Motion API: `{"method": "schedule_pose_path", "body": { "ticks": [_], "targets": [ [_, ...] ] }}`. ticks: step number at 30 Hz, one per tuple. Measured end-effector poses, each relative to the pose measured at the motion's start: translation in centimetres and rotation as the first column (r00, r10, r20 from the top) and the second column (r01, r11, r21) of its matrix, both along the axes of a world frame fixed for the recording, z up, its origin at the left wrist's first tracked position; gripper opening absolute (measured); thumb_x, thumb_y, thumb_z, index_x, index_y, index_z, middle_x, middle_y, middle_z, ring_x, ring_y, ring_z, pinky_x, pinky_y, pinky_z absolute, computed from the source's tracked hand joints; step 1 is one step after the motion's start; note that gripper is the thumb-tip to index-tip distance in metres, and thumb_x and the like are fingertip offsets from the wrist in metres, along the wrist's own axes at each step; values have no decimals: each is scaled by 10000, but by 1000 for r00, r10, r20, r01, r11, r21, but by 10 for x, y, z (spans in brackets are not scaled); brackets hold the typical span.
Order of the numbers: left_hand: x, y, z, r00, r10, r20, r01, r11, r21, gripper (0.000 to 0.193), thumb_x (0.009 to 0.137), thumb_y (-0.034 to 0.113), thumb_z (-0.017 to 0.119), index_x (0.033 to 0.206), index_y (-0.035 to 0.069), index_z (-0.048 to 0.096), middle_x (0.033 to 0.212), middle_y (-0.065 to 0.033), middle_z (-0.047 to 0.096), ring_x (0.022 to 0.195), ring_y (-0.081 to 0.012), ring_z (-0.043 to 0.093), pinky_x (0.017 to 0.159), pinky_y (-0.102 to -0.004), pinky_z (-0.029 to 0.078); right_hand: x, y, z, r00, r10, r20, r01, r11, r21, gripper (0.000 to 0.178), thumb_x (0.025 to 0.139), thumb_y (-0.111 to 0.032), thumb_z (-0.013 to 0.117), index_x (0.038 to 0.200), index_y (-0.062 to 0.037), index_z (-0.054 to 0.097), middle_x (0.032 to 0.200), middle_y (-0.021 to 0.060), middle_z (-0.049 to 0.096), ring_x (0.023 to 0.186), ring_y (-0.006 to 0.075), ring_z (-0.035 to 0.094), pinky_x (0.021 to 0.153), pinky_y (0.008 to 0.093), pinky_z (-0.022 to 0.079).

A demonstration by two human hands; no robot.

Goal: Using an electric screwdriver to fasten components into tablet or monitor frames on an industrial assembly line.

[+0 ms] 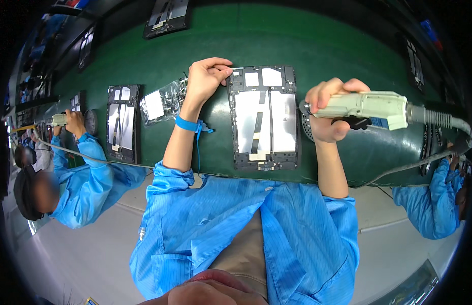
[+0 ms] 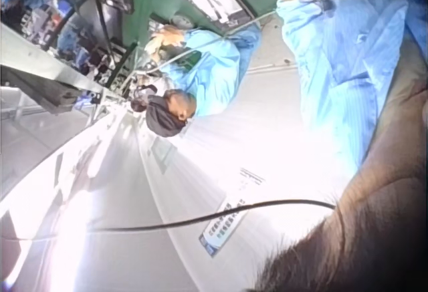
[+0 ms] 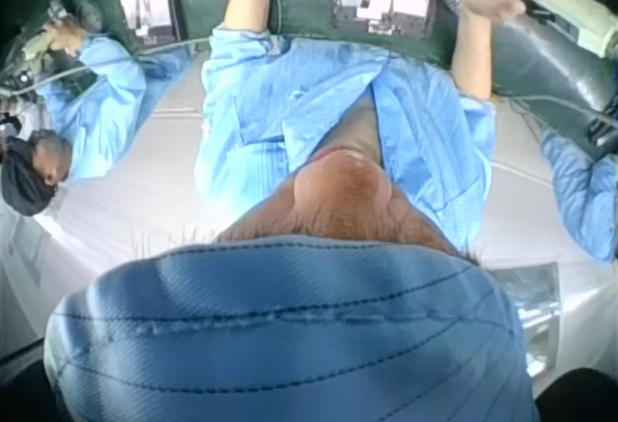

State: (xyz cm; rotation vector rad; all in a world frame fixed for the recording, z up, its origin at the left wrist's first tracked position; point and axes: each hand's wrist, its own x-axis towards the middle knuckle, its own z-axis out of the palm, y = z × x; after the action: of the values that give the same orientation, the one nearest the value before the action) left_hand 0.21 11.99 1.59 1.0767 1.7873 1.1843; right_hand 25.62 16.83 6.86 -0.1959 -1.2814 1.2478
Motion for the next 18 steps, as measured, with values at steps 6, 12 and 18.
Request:
{"method": "schedule_pose_path", "body": {
  "ticks": [6,12,18],
  "targets": [
    [-16,0,-28,974,-63,216,54,997,50,100,805,-19,668,895,-60,686,701,-70,663,580,-90,574,554,-222,467,-81,13,-8,981,160,-111,-165,985,-38,744,708,-520,775,1131,-82,348,685,54,487,520,132,499,479,252,432],
    [-16,1,-22,960,-105,258,95,994,53,92,821,-39,637,902,-56,678,695,-60,655,582,-85,563,546,-215,458,-132,23,-18,945,290,-148,-302,951,-66,696,699,-410,822,1081,-82,341,689,62,498,534,131,496,501,260,446],
    [-17,2,-22,958,-105,267,99,994,38,59,816,-46,637,866,-42,669,670,-49,649,575,-84,563,533,-221,453,-147,17,-43,971,225,79,-223,974,-37,650,751,-571,708,1056,-141,328,713,38,483,567,127,499,557,286,455]
  ]
}}
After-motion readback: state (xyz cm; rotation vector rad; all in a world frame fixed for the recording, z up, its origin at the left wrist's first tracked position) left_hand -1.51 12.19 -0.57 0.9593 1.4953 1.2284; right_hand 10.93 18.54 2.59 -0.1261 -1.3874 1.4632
